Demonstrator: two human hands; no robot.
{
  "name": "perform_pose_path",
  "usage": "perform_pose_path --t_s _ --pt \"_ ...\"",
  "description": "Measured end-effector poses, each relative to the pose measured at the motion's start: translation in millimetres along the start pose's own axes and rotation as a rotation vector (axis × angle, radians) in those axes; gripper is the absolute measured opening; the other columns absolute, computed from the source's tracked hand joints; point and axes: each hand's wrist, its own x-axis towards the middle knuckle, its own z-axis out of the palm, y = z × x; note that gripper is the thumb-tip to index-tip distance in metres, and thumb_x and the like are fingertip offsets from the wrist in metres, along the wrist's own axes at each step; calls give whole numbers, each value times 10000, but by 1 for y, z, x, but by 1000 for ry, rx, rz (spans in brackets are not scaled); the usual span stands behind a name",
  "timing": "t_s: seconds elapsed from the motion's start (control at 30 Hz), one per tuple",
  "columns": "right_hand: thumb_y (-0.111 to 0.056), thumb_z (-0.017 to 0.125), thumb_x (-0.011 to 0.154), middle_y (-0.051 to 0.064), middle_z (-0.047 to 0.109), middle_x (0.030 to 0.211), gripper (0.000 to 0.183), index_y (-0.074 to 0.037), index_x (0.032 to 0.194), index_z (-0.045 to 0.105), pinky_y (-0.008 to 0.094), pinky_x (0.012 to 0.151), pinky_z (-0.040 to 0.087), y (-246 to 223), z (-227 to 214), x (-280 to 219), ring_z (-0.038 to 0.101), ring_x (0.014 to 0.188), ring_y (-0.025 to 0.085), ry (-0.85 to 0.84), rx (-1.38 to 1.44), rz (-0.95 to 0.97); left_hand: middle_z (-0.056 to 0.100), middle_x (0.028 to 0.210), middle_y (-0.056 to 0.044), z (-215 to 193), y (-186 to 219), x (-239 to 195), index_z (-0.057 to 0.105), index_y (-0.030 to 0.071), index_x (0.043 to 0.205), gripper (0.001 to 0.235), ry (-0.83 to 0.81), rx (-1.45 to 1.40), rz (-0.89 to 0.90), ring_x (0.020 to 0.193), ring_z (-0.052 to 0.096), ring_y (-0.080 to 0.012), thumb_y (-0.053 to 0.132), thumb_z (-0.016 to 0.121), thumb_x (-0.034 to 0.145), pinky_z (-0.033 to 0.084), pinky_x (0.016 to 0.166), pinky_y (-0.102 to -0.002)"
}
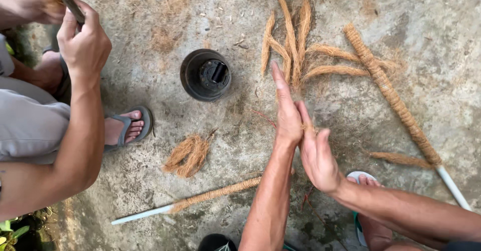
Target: The person rolls coconut fiber by hand to create bundles and then attaches them along a pole using scissors.
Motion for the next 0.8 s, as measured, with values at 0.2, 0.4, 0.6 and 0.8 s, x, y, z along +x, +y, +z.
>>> perform_pose_path --t_s 0.2,0.4,0.6,0.8 --pt "-855 -23 893 93 -26 1760 1078 -124 1684 40 520 1275 48 -29 -85 77 34 1634 273 318 -153 8 0 1774 -200 63 2 -44 29 75 1668 929 -221 212 147 1670 -2 -364 741 -37 1023 24 1351 -447" --pt "-836 42 904 111 106 1776 1067 -106 1675 153 460 1323 54 -48 -101 23 86 1650 276 362 -212 -121 44 1792 -202 100 7 -48 71 44 1687 829 -258 12 380 1676 25 -347 637 49 1109 45 1363 -424" --pt "-774 42 912 85 -23 1771 990 -122 1655 10 450 1291 21 -48 -71 -59 -25 1632 263 73 98 -77 -53 1765 -152 97 15 -36 -26 83 1662 863 -129 11 205 1645 -53 -318 681 89 1049 5 1329 -472" --pt "-786 21 940 102 -41 1765 993 -120 1676 20 473 1293 36 -84 -131 -11 -16 1632 268 329 -94 -176 5 1769 -145 148 29 -89 77 83 1679 895 -347 270 320 1643 -16 -327 692 -34 1032 13 1328 -489"
